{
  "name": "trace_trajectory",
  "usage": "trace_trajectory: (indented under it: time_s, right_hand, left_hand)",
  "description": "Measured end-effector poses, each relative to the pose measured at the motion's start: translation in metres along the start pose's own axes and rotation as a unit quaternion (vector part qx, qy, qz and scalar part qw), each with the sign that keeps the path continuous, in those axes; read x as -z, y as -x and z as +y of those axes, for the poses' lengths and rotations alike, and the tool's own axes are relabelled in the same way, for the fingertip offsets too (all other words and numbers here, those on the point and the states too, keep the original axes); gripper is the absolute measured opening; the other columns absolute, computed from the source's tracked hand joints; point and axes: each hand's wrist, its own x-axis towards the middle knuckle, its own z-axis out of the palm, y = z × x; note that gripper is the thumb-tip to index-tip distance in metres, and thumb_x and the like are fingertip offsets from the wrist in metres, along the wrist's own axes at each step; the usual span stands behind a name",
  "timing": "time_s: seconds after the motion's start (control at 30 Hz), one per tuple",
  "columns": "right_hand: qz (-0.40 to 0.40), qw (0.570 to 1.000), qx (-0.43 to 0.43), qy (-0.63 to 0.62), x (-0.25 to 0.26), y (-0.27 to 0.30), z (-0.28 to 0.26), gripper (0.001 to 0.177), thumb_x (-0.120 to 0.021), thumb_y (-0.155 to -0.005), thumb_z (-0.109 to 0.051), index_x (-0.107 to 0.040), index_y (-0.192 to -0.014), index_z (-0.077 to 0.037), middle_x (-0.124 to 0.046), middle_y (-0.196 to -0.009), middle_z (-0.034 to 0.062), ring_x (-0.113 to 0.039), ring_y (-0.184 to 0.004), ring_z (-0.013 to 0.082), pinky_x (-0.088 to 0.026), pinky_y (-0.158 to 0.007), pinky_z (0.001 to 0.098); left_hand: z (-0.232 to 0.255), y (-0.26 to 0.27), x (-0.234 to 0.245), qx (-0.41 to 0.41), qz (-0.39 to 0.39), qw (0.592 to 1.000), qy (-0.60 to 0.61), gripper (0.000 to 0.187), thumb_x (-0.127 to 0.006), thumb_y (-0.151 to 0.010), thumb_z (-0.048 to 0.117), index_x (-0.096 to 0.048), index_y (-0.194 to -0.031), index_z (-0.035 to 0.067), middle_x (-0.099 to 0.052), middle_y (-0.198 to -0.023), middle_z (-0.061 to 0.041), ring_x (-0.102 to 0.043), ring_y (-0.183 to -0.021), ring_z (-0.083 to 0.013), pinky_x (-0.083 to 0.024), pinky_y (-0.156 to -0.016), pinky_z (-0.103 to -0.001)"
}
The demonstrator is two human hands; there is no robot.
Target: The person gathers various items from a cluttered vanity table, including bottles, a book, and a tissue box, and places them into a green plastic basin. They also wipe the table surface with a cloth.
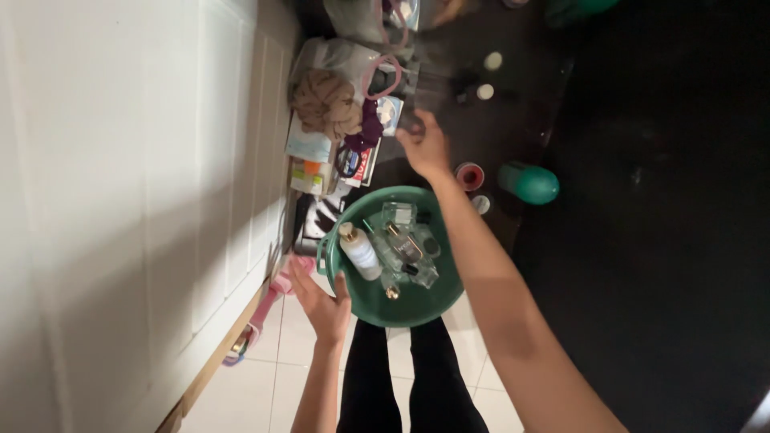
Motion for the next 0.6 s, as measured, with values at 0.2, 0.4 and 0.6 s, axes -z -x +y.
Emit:
trace_trajectory:
  time_s: [0.2,0.4,0.6]
  right_hand:
    - [-0.053,0.966,-0.100,-0.231,-0.031,-0.023,-0.037,0.075,-0.076,-0.080,-0.024,-0.043,-0.146,-0.013,-0.064,-0.129,0.0129,-0.068,-0.101,0.0203,-0.062,-0.071,0.0384]
    - [0.248,0.956,0.094,-0.126,-0.066,-0.048,0.042,0.043,-0.080,-0.092,-0.018,-0.061,-0.129,-0.009,-0.068,-0.115,0.0124,-0.068,-0.097,0.0203,-0.060,-0.087,0.0309]
    - [0.111,0.968,0.185,-0.127,-0.043,0.035,-0.109,0.057,-0.083,-0.089,-0.027,-0.056,-0.137,-0.013,-0.062,-0.120,0.0131,-0.064,-0.100,0.0217,-0.055,-0.086,0.0351]
  left_hand:
    - [0.023,-0.088,-0.021,-0.196,0.020,0.978,-0.069,0.059,-0.072,-0.091,0.009,-0.050,-0.145,0.004,-0.032,-0.159,-0.029,-0.032,-0.148,-0.0523,-0.029,-0.123,-0.059]
    - [0.067,-0.195,-0.034,-0.199,-0.024,0.976,-0.085,0.087,-0.081,-0.082,0.016,-0.038,-0.157,0.007,-0.027,-0.162,-0.031,-0.027,-0.149,-0.0524,-0.026,-0.121,-0.062]
    - [0.043,-0.219,-0.062,-0.176,-0.077,0.978,-0.087,0.091,-0.084,-0.075,0.014,-0.040,-0.154,0.009,-0.044,-0.148,-0.022,-0.039,-0.141,-0.0466,-0.031,-0.116,-0.060]
